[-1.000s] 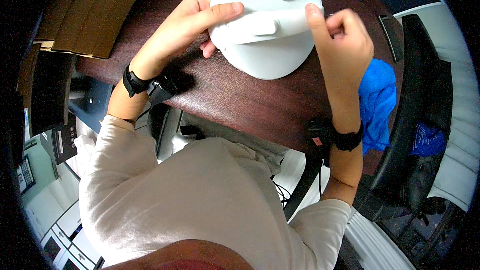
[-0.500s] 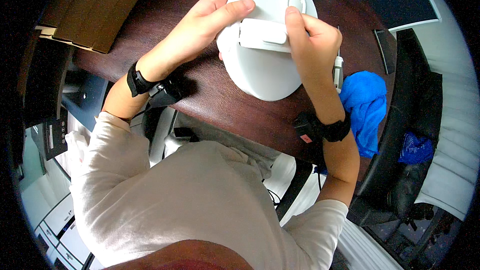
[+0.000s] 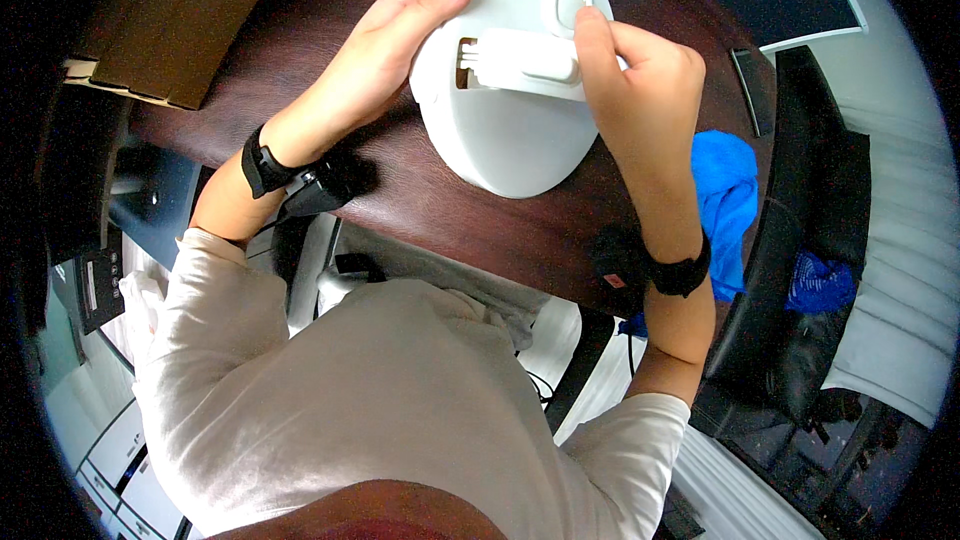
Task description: The person uses a screwdriver to remove screws from a white circular appliance base, then wipes the interior with a blue cloth. They reattach a white plastic cover and continue to clean and inspect the device.
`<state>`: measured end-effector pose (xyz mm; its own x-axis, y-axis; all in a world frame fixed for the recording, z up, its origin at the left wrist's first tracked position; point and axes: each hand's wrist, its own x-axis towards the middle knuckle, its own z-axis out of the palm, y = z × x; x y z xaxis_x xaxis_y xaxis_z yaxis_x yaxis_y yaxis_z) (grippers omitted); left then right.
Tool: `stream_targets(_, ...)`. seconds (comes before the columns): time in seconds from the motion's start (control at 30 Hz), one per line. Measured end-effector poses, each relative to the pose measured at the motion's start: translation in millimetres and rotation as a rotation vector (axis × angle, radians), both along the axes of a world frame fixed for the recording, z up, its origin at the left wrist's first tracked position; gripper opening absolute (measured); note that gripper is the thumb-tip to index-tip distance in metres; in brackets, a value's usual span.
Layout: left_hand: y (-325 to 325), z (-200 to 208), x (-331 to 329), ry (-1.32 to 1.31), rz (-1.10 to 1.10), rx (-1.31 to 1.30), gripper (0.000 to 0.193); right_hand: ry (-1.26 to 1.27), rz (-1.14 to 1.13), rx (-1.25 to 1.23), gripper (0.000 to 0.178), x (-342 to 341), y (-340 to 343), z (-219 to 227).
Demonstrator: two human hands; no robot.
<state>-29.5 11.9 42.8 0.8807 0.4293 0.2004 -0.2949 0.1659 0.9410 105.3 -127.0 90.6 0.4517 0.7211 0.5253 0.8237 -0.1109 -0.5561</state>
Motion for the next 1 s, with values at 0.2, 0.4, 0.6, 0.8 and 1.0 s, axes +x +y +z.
stream_targets(0.2,-4.2,1.8,-0.5,-0.024,0.025,-0.044,0.047,-0.149,0.085,0.02,0.031,-8.2,-0.3,-0.3)
stream_targets(0.4,-0.7,-3.3,-3.0,0.011,0.018,0.043,0.046,-0.188,0.122,0.029,0.032,-5.6,4.7,-4.2)
stream_targets(0.6,-7.0,-2.3,0.6,-0.026,0.059,-0.016,0.043,-0.18,0.16,0.023,0.036,-3.4,8.2,-10.7)
stream_targets(0.8,-3.2,-7.1,-2.4,0.002,0.066,0.034,0.04,-0.081,0.193,0.046,0.039,-2.6,10.7,-21.1)
stream_targets(1.0,-7.2,-5.1,-0.2,-0.015,0.105,0.003,0.041,-0.109,0.195,0.073,0.039,0.3,13.4,-28.7)
